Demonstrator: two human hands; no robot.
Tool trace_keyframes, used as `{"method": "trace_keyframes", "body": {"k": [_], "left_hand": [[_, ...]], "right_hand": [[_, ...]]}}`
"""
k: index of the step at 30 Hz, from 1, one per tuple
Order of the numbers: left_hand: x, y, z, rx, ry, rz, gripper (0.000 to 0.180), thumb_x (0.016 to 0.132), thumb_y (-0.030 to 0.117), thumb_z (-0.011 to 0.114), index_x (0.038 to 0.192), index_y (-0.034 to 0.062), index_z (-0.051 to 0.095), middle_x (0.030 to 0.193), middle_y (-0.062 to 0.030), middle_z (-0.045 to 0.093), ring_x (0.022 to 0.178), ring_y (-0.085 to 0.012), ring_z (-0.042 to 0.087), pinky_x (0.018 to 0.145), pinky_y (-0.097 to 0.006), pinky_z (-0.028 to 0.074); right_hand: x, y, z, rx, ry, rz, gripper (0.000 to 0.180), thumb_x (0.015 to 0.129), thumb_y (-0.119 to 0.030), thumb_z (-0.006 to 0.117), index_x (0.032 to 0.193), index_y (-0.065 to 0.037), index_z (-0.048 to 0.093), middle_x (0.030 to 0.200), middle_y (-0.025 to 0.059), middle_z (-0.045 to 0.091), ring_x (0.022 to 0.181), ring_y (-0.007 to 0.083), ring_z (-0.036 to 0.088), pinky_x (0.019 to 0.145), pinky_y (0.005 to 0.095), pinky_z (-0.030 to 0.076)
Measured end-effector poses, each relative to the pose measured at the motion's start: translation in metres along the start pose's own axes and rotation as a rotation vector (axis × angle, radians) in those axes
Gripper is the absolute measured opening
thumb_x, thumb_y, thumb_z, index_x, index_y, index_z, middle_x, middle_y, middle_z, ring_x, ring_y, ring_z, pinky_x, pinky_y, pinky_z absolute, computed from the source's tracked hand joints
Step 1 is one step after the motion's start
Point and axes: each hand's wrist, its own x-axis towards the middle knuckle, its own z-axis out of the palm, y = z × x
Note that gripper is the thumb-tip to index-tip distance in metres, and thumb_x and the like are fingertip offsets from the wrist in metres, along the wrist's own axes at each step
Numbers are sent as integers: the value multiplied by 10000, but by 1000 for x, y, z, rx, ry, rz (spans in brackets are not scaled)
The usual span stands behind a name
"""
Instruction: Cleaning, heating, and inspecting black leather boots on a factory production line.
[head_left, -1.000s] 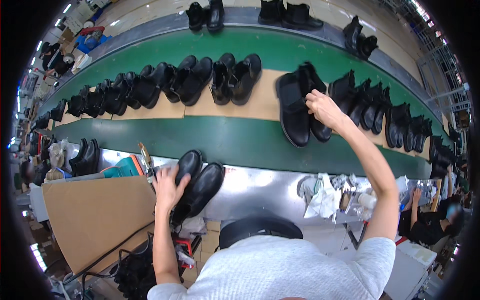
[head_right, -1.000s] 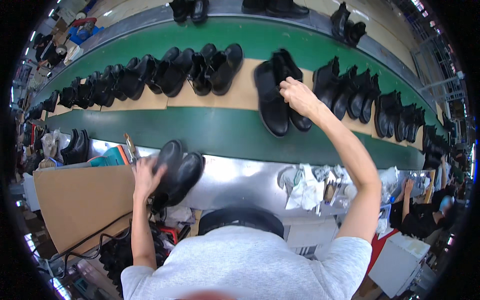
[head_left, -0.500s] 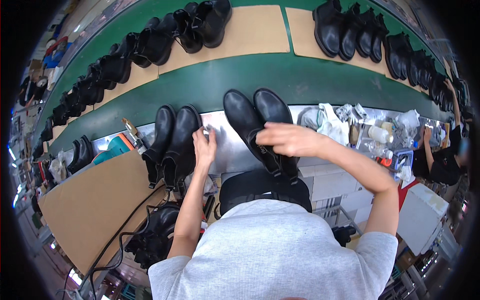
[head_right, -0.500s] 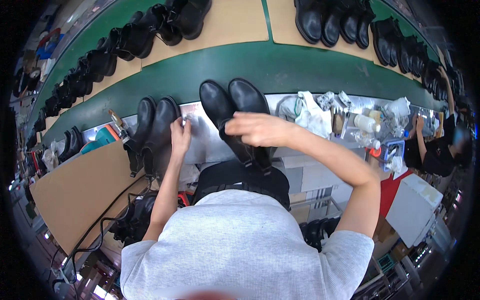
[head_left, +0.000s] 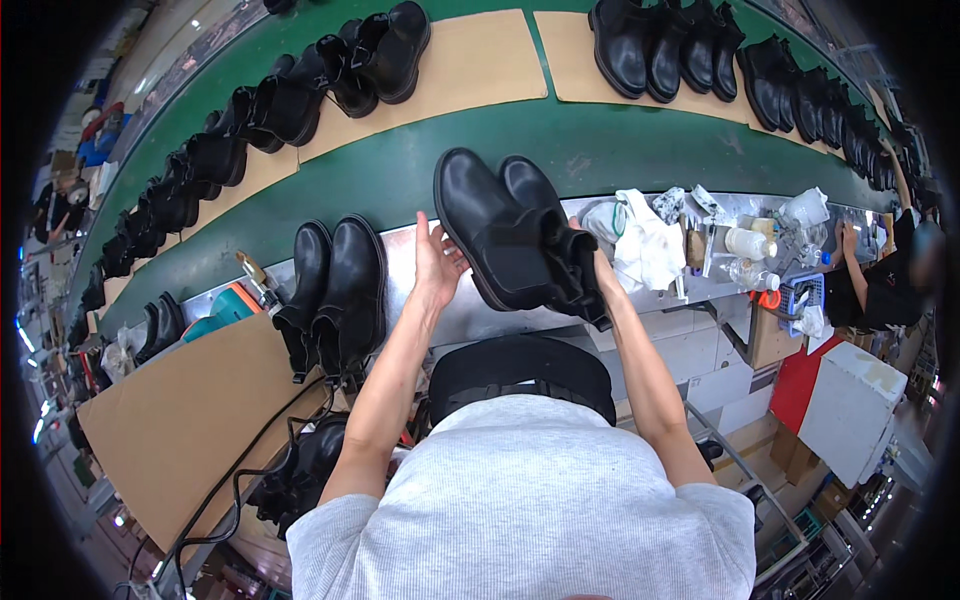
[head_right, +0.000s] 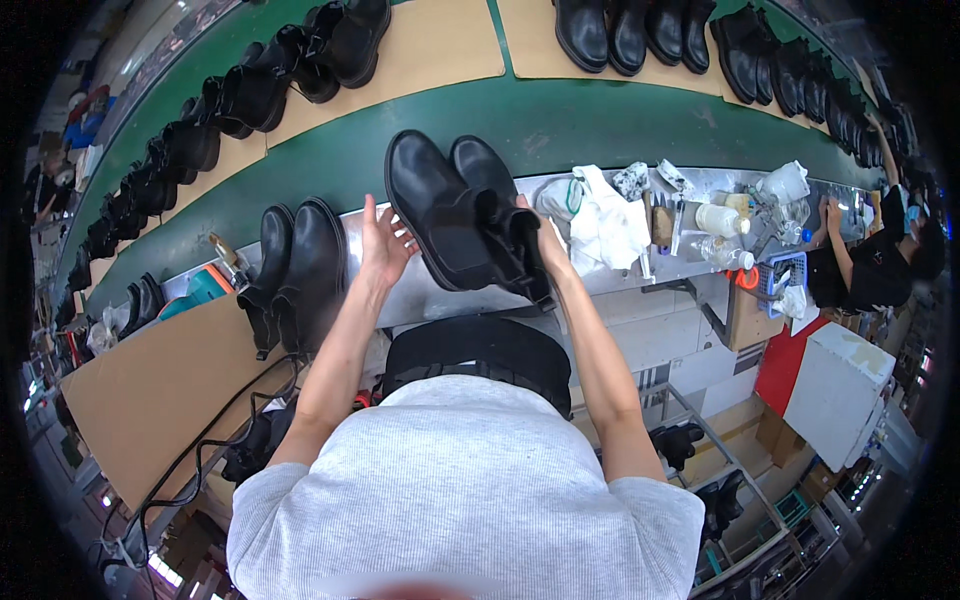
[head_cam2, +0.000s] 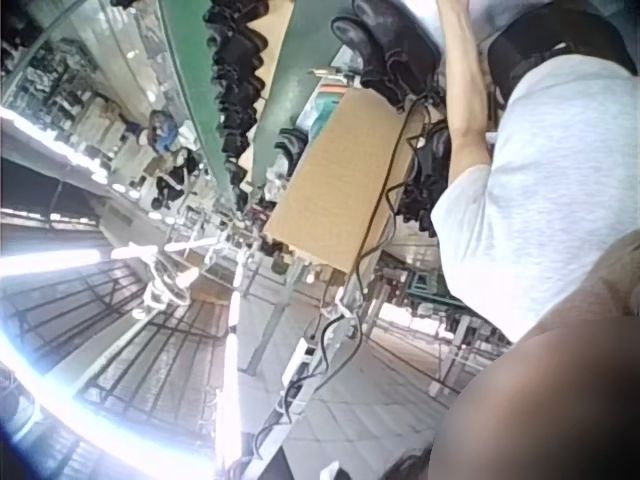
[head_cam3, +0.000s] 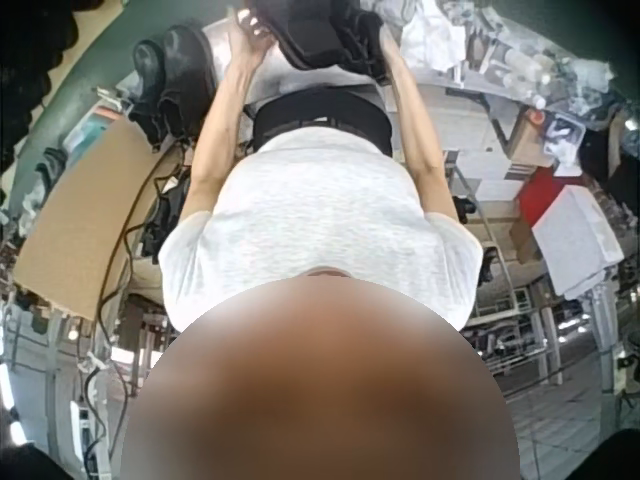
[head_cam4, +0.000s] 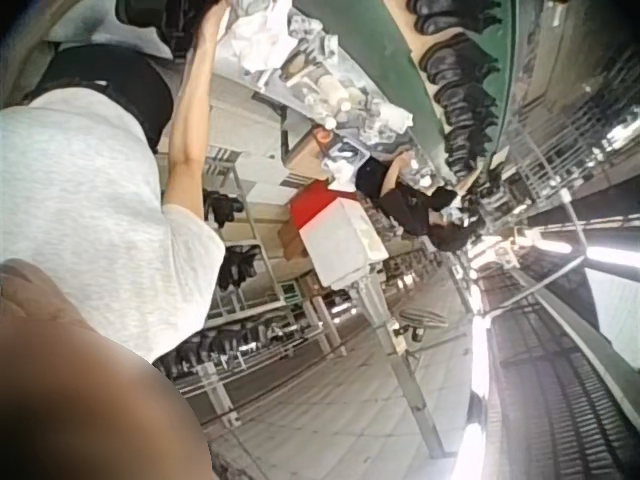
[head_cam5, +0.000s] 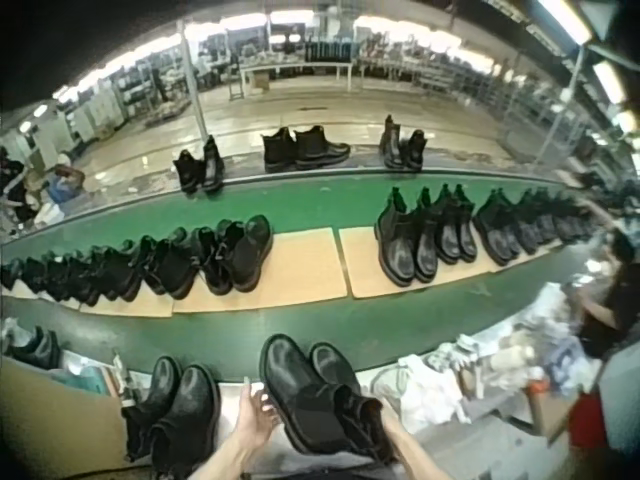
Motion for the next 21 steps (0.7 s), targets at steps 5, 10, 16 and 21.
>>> {"method": "trace_keyframes", "body": {"k": [5, 10, 16, 21], "left_hand": [[-55, 53, 49, 152, -211, 172, 791, 879, 678, 266, 1197, -22, 452, 1024, -68, 442, 840, -163, 465, 767, -327, 412], [-74, 59, 53, 192, -238, 235, 831, 870, 686, 280, 1300, -18, 384, 1069, -80, 460, 896, -168, 460, 797, -327, 401], [-37, 23, 22, -130, -84, -15, 813, 862, 677, 326, 1365, 39, 348, 1311, -170, 460, 1199, -279, 456, 1022, -410, 346], [-42, -6, 48, 200, -553, 125, 794, 869, 667, 314, 1350, 38, 370, 1292, -159, 485, 1179, -289, 485, 1026, -431, 367]], "right_hand": [[-10, -7, 0, 84, -31, -49, 574, 925, -477, 456, 1153, 41, 556, 1066, 88, 624, 944, 161, 591, 839, 272, 431], [-23, -14, 10, 179, -79, -98, 574, 924, -481, 457, 1162, 33, 556, 1061, 88, 626, 935, 158, 594, 835, 270, 433], [-67, -59, 44, -3, -56, -363, 666, 932, -550, 363, 1186, 37, 551, 1058, 105, 625, 850, 141, 588, 810, 280, 439], [-78, -80, 67, -234, -22, -399, 831, 912, -644, 219, 1189, 68, 545, 978, 90, 625, 765, 131, 534, 768, 292, 432]]}}
